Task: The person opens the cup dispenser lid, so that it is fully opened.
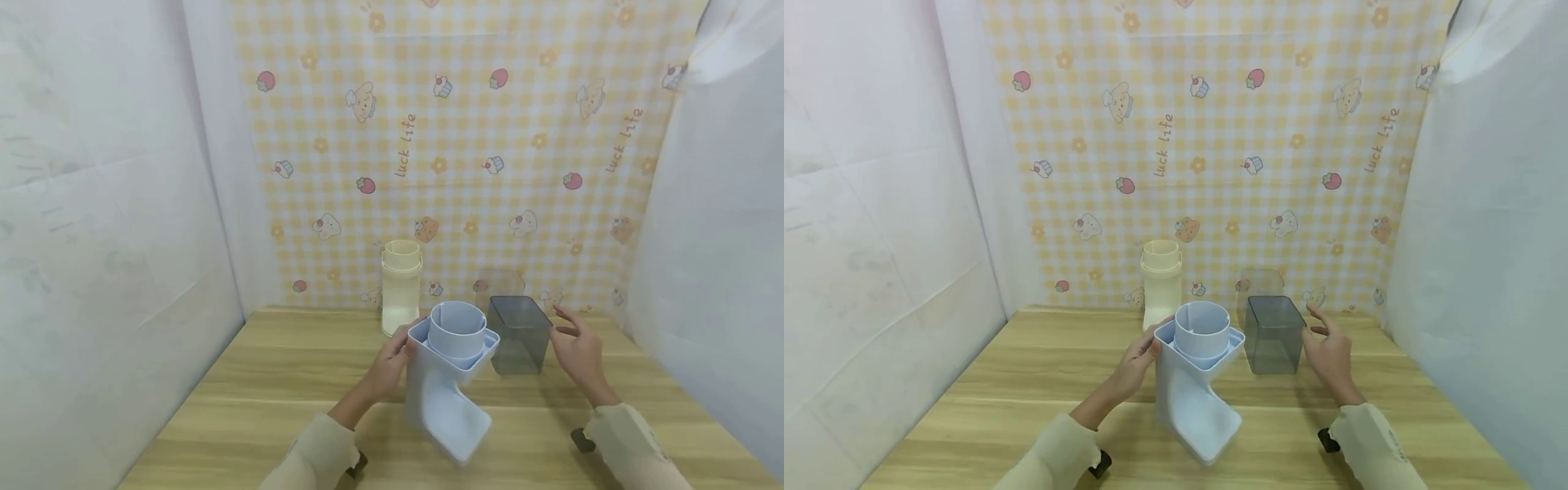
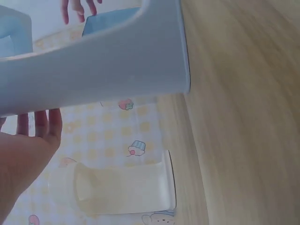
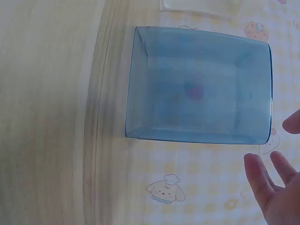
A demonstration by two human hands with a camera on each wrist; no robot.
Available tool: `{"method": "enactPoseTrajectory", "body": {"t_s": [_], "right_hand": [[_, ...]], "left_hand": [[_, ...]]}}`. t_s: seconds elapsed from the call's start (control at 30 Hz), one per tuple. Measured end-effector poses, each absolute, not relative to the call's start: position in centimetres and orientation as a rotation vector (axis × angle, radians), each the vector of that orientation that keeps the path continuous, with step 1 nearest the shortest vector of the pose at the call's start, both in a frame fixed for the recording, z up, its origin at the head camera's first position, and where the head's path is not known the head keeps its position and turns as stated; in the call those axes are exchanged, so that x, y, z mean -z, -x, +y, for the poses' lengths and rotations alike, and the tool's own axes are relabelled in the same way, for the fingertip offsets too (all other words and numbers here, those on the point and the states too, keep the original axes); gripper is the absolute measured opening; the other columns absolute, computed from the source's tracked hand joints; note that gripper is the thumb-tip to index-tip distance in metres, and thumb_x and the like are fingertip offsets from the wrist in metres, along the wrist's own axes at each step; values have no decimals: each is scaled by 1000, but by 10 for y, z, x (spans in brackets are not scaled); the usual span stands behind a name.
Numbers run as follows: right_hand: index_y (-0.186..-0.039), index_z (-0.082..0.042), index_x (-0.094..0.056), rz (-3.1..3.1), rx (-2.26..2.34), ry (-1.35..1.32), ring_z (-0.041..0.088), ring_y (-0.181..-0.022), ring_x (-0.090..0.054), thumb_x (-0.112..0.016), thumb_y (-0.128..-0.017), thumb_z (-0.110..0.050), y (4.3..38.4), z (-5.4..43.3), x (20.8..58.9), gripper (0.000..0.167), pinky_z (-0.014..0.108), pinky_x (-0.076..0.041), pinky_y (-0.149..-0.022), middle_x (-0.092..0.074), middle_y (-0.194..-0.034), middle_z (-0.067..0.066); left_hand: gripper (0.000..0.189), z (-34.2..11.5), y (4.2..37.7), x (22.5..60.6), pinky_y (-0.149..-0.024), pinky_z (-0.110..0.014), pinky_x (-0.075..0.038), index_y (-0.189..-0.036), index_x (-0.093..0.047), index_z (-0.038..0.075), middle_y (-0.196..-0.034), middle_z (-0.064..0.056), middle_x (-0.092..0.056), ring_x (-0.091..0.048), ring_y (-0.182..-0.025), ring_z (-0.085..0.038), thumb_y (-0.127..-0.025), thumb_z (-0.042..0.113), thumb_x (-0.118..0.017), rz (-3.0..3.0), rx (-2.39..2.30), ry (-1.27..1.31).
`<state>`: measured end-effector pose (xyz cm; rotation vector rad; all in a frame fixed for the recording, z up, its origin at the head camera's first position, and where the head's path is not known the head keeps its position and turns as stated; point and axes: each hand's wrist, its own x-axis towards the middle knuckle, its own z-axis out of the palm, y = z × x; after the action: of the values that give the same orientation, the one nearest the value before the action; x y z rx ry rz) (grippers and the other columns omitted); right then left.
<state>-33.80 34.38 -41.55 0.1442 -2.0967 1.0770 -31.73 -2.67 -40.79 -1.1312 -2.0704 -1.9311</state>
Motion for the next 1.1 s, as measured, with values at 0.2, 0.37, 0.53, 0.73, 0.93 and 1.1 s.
{"method": "enactPoseTrajectory", "body": {"t_s": [0.2,0.37,0.53,0.73,0.93,1.1], "right_hand": [[-131,-1,-60,-2081,-1087,-136,-6,-85,-60,-59,-89,5,331,343,411,42,20,-42,-34,-64,-125,21],[-132,0,-59,-2052,-1109,-147,-16,-83,-53,-58,-89,7,326,343,410,43,19,-47,-41,-64,-123,20],[-133,-3,-59,-2056,-1127,-171,-13,-84,-55,-58,-89,7,322,340,407,45,20,-50,-45,-64,-123,18],[-130,-5,-61,-2029,-1139,-172,-11,-82,-56,-60,-87,10,322,335,406,46,19,-50,-46,-65,-120,20],[-128,-4,-62,-2048,-1134,-199,-10,-83,-57,-60,-85,12,322,330,407,45,18,-53,-51,-66,-118,21],[-128,-4,-62,-2024,-1136,-259,-8,-84,-57,-61,-85,14,320,328,407,47,19,-53,-50,-66,-116,21]], "left_hand": [[43,-13,324,404,-107,-45,-41,-147,-40,0,-141,-24,-51,-50,-129,-36,-108,19,-38,-1995,2029,868],[29,-2,323,400,-79,-32,-56,-127,-61,5,-123,-17,-63,-64,-100,-31,-99,10,-61,-1913,1890,557],[32,1,316,396,-80,-32,-53,-125,-67,7,-123,-9,-65,-61,-100,-30,-94,14,-67,-1982,1725,489],[90,5,307,395,-101,-56,-44,-151,-36,2,-144,-20,-43,-49,-125,-38,-85,51,-72,-2258,1498,623],[112,11,301,394,-103,-59,-41,-157,-27,10,-148,-19,-39,-44,-132,-39,-73,63,-78,-2381,1404,570],[103,13,305,391,-104,-58,-40,-155,-31,8,-150,-18,-40,-44,-134,-39,-78,61,-75,-2341,1345,604]]}}
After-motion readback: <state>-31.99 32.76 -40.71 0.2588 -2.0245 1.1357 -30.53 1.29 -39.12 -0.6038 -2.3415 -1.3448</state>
